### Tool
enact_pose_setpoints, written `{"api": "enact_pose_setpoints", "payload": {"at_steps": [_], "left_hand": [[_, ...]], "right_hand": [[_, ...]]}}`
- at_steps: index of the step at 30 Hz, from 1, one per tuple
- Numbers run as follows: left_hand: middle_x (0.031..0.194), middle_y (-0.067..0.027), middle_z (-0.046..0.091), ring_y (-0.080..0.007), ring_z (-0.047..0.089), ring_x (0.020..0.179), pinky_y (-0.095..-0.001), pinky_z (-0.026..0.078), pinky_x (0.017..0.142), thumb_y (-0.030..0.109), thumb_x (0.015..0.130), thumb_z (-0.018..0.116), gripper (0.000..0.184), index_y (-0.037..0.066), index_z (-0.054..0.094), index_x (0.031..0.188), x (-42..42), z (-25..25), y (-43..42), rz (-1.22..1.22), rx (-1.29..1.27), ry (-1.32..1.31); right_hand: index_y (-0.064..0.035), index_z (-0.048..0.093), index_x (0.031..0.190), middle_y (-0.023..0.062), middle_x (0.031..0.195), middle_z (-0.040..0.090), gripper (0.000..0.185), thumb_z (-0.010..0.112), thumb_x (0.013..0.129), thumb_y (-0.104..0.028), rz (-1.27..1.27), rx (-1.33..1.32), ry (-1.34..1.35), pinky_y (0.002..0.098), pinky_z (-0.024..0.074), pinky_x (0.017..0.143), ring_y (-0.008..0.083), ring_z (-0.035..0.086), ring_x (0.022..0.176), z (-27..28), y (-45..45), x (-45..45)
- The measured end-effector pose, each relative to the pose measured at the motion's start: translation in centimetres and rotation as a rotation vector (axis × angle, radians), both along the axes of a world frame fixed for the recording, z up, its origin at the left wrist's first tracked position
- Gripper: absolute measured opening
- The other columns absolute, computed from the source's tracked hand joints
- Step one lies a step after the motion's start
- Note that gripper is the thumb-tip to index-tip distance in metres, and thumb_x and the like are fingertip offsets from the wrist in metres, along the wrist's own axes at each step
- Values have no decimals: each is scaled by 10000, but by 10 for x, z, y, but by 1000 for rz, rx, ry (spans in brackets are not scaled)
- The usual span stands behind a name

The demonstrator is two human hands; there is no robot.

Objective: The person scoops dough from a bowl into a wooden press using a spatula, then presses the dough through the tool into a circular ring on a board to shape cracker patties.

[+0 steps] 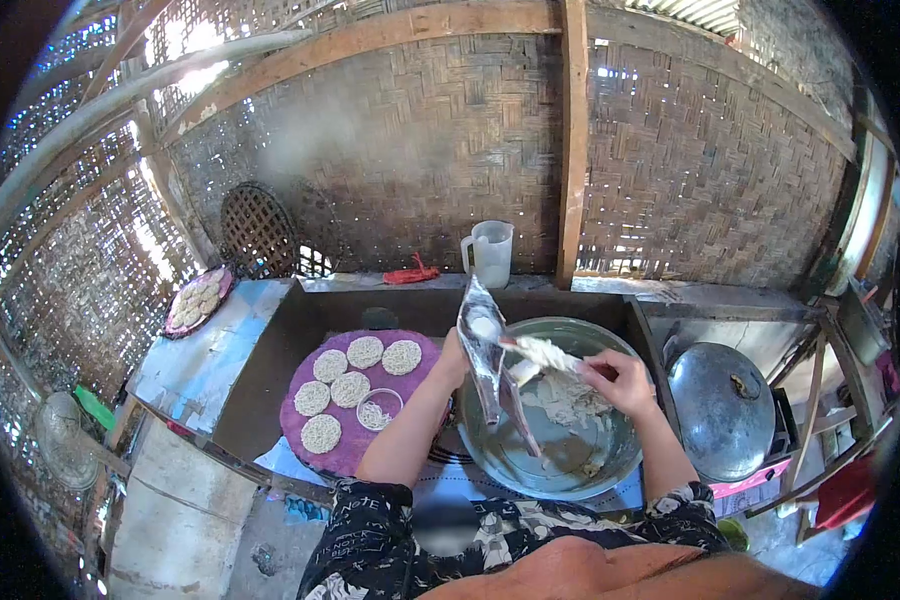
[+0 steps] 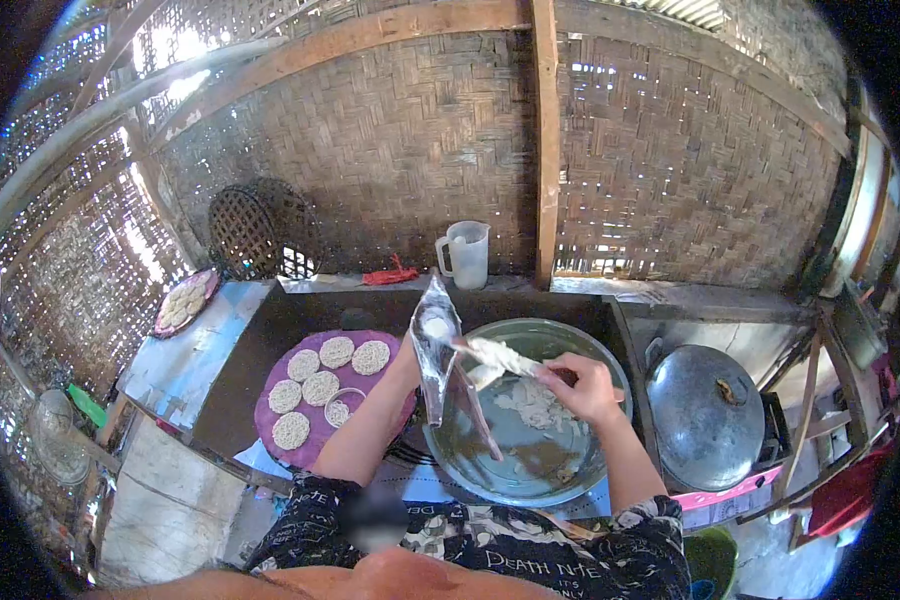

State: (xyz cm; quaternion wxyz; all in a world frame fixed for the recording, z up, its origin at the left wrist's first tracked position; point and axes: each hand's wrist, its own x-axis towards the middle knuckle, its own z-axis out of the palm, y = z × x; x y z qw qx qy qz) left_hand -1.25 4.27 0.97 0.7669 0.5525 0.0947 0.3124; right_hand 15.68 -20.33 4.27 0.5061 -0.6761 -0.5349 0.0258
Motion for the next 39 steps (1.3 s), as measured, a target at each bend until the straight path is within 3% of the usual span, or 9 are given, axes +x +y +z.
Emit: {"api": "enact_pose_setpoints", "payload": {"at_steps": [9, 11, 15, 16, 19, 28, 30, 32, 39], "left_hand": [[802, -22, 498, -190, 574, 707, -482, 416, 912, 25, 597, 712, 323, 74, 530, 859, -51, 43, -3, -37, 33, -411], [789, -4, 462, -182, 565, 704, -521, 344, 974, 64, 590, 730, 319, 99, 506, 814, -52, 60, -16, -201, -42, -554], [813, -2, 440, -181, 573, 747, -536, 289, 1016, 113, 621, 756, 330, 109, 477, 798, -60, 86, -50, -411, 17, -707], [812, -3, 440, -182, 573, 755, -536, 286, 1018, 127, 627, 765, 345, 109, 473, 810, -67, 89, -57, -435, 46, -724], [1174, -87, 446, -232, 466, 1081, -469, 256, 1044, 135, 668, 751, 614, 77, 440, 1195, -108, 92, -45, -49, 632, -453], [1010, -47, 625, -181, 578, 950, -323, 397, 906, 226, 539, 798, 543, 90, 607, 1029, -205, 53, -55, 73, 944, 333], [1081, -27, 598, -170, 525, 1034, -355, 224, 1042, 265, 475, 807, 628, 140, 601, 1056, -216, 53, -52, 65, 975, 522], [1029, -48, 587, -204, 531, 1003, -325, 384, 899, 298, 388, 830, 721, 120, 597, 1047, -222, 65, -59, 150, 1027, 668], [873, -105, 628, -281, 597, 841, -365, 459, 759, 396, 560, 731, 462, 101, 633, 902, -245, 68, -54, 401, 1192, 559]], "right_hand": [[-88, 592, 1091, 139, 1103, 578, 486, 580, 794, -473, -94, -228, -418, 368, 425, 845, 258, 534, 1027, -40, -10, 11], [-114, 440, 1264, 166, 1253, 461, 702, 469, 786, -626, 470, -225, 700, 409, 366, 923, 295, 409, 1170, -28, 4, -47], [-143, 278, 1358, 245, 1147, 509, 967, 218, 670, -821, 1082, -255, 1767, 375, 455, 782, 293, 567, 890, 3, 23, -151], [-156, 297, 1345, 243, 1042, 560, 1013, 197, 620, -856, 1066, -124, 1629, 305, 457, 467, 248, 542, 528, 7, 24, -163], [-170, 342, 1310, 199, 779, 596, 931, 275, 658, -830, 1224, -192, 1832, 214, 254, 260, 129, 389, 324, 18, 24, -154], [-71, 262, 1364, 187, 1242, 416, 766, 662, 747, -286, 799, 70, 760, 249, 491, 507, 210, 601, 812, 80, 44, -183], [-89, 271, 1363, 183, 1242, 413, 761, 671, 737, -256, 670, 151, 147, 313, 508, 600, 265, 577, 901, 72, 58, -181], [-99, 286, 1356, 180, 1239, 410, 767, 686, 720, -253, 582, 176, -253, 358, 515, 658, 310, 557, 960, 72, 63, -188], [-179, 377, 1304, 189, 1184, 407, 756, 739, 651, -299, 510, 74, -505, 390, 511, 692, 365, 546, 956, 81, 69, -240]]}}
